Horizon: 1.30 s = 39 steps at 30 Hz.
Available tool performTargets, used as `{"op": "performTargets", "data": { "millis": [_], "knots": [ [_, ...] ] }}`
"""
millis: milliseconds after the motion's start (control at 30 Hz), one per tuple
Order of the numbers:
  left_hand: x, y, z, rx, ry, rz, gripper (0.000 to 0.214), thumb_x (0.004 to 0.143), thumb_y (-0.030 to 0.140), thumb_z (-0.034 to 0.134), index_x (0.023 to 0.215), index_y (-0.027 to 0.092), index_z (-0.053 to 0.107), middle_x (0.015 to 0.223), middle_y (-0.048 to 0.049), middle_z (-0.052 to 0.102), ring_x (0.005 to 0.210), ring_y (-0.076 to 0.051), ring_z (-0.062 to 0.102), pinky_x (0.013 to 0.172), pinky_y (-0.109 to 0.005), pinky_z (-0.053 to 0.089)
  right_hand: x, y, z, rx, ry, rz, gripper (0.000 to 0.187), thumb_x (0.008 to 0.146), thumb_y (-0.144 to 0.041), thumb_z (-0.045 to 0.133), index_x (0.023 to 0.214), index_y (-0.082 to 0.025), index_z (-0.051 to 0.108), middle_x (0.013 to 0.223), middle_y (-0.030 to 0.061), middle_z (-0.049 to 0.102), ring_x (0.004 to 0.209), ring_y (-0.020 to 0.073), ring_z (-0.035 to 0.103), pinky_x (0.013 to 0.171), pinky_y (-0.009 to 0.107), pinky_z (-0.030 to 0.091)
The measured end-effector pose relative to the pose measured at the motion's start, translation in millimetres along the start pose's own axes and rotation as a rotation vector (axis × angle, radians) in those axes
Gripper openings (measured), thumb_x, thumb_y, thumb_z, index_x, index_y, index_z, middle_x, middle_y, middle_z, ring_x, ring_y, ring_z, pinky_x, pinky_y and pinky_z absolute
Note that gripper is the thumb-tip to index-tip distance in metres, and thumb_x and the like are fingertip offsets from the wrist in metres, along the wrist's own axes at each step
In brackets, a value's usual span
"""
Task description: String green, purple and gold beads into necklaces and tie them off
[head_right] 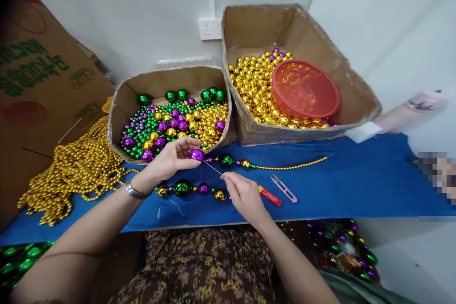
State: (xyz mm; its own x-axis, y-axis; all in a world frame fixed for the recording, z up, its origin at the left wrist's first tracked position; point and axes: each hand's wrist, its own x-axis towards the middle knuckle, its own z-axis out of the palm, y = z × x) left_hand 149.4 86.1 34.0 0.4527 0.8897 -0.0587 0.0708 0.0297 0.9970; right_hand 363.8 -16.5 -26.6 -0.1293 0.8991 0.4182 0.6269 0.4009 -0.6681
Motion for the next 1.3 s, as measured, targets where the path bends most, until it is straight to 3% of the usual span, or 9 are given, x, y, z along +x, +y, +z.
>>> {"op": "performTargets", "data": {
  "millis": [133,300,600,833,1100,1167,1300],
  "knots": [
    [-2,6,-0.5,0.043,-0.035,-0.005,0.045,0.059,0.023,0.085,0.097,0.013,0.062,0.089,-0.0036,0.067,0.075,-0.011,0.062,0.071,-0.025,0.053,2,-1,-4,-0.016,0.002,0.001,0.022,0.096,-0.021,0.044,0.100,-0.020,0.066,0.096,0.0049,0.075,0.087,0.0174,0.071,0.078,0.026,0.053],
    [0,15,4.4,0.107,-0.029,0.098,0.040,0.062,0.024,0.084,0.095,0.014,0.064,0.088,-0.0036,0.068,0.076,-0.012,0.064,0.072,-0.024,0.054,8,-4,-18,-0.007,-0.042,0.033,0.021,0.096,-0.022,0.045,0.099,-0.021,0.066,0.091,0.0017,0.075,0.080,0.0145,0.071,0.077,0.023,0.053],
    [1,14,28.5,-0.227,0.046,0.111,0.040,0.063,0.025,0.083,0.096,0.017,0.061,0.083,0.0004,0.064,0.071,-0.012,0.064,0.070,-0.028,0.058,11,-8,-28,-0.113,0.023,-0.021,0.024,0.097,-0.023,0.043,0.104,-0.019,0.066,0.099,0.0057,0.075,0.091,0.0173,0.071,0.084,0.027,0.053],
    [-4,4,29.4,-0.398,0.039,-0.011,0.037,0.067,0.024,0.081,0.098,0.016,0.064,0.086,-0.0020,0.068,0.075,-0.012,0.065,0.073,-0.027,0.058,6,-11,-24,-0.015,-0.033,0.086,0.026,0.098,-0.028,0.042,0.098,-0.021,0.067,0.078,0.0005,0.074,0.061,0.0134,0.068,0.062,0.022,0.053],
    [-11,-4,35.0,-0.338,0.076,0.059,0.040,0.060,0.019,0.085,0.094,0.014,0.065,0.083,-0.0015,0.067,0.073,-0.011,0.062,0.071,-0.025,0.055,2,-10,-14,-0.077,0.033,-0.035,0.022,0.096,-0.021,0.045,0.101,-0.019,0.065,0.094,0.0051,0.075,0.083,0.0170,0.072,0.078,0.026,0.055],
    [-13,-6,37.9,-0.315,0.022,0.042,0.040,0.062,0.021,0.084,0.097,0.014,0.065,0.087,-0.0032,0.068,0.075,-0.012,0.063,0.073,-0.027,0.055,2,-12,-12,-0.074,0.041,-0.053,0.021,0.096,-0.021,0.045,0.102,-0.019,0.065,0.095,0.0053,0.075,0.084,0.0170,0.072,0.078,0.025,0.054],
    [-14,-4,27.7,-0.184,-0.108,0.104,0.048,0.072,0.027,0.077,0.116,0.018,0.061,0.120,-0.0110,0.063,0.097,-0.018,0.064,0.081,-0.031,0.054,4,-14,-16,-0.085,0.058,-0.019,0.021,0.097,-0.023,0.043,0.100,-0.020,0.063,0.088,0.0047,0.074,0.075,0.0164,0.071,0.072,0.025,0.054]
  ]
}}
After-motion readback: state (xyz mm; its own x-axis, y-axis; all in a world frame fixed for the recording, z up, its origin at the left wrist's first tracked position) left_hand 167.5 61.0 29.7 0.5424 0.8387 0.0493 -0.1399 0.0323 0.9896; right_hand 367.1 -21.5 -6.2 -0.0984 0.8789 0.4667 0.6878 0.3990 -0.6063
